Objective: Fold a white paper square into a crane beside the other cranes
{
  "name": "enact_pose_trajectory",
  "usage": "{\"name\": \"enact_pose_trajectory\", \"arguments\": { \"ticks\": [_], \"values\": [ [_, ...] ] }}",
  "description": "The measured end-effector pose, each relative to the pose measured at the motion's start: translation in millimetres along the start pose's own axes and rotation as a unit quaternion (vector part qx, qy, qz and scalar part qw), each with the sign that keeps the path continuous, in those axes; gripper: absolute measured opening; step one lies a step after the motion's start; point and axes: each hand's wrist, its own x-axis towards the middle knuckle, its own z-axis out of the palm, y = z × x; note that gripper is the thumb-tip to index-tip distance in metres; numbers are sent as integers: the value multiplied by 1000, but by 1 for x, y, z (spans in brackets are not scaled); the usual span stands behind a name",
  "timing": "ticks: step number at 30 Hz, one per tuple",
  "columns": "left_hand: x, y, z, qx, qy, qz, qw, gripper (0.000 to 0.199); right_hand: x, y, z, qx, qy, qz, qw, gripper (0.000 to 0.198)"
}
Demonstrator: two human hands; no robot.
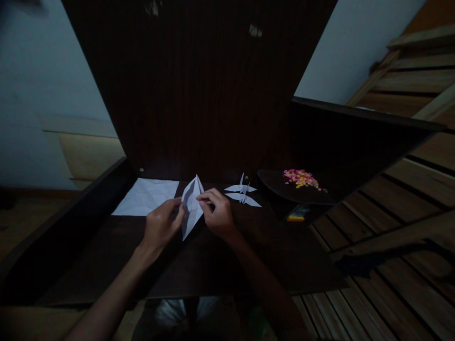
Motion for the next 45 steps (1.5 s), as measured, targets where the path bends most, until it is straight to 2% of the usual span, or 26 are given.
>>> {"name": "enact_pose_trajectory", "arguments": {
  "ticks": [4, 7, 10, 14, 18, 22, 26, 29, 33, 37, 39, 41, 45],
  "values": [
    [-2, -1, 2, 16, 13, -6, 1000, 15, 0, -3, 4, -87, 47, 7, 995, 3],
    [-3, 0, 3, 51, 23, 14, 998, 16, -2, -1, 7, -158, 68, 20, 985, 15],
    [-5, 1, 4, 83, 27, 40, 995, 14, -3, 4, 9, -223, 55, 36, 973, 24],
    [-4, 0, 6, 108, 35, 56, 992, 13, -3, 9, 10, -305, 34, 58, 950, 19],
    [-5, -6, 8, 94, 66, 48, 992, 11, -2, 13, 10, -317, 3, 68, 946, 17],
    [-9, -15, 12, 71, 72, -4, 995, 13, -1, 19, 12, -306, 12, 47, 951, 13],
    [-13, -22, 15, 5, 42, -107, 993, 14, -3, 26, 14, -320, 20, 5, 947, 17],
    [-16, -26, 16, -21, 15, -156, 987, 14, -5, 29, 14, -359, 7, -18, 933, 20],
    [-13, -26, 16, 4, -6, -181, 984, 9, -6, 27, 14, -430, -53, -65, 899, 21],
    [-3, -25, 18, -2, 21, -181, 983, 45, -9, 22, 17, -483, -89, -103, 865, 15],
    [3, -26, 19, -17, 37, -162, 986, 52, -10, 20, 19, -490, -97, -99, 861, 15],
    [7, -28, 20, -32, 48, -145, 988, 46, -11, 20, 20, -489, -101, -89, 862, 15],
    [5, -33, 19, -26, 32, -118, 992, 18, -11, 26, 17, -481, -85, -76, 869, 16]
  ]
}}
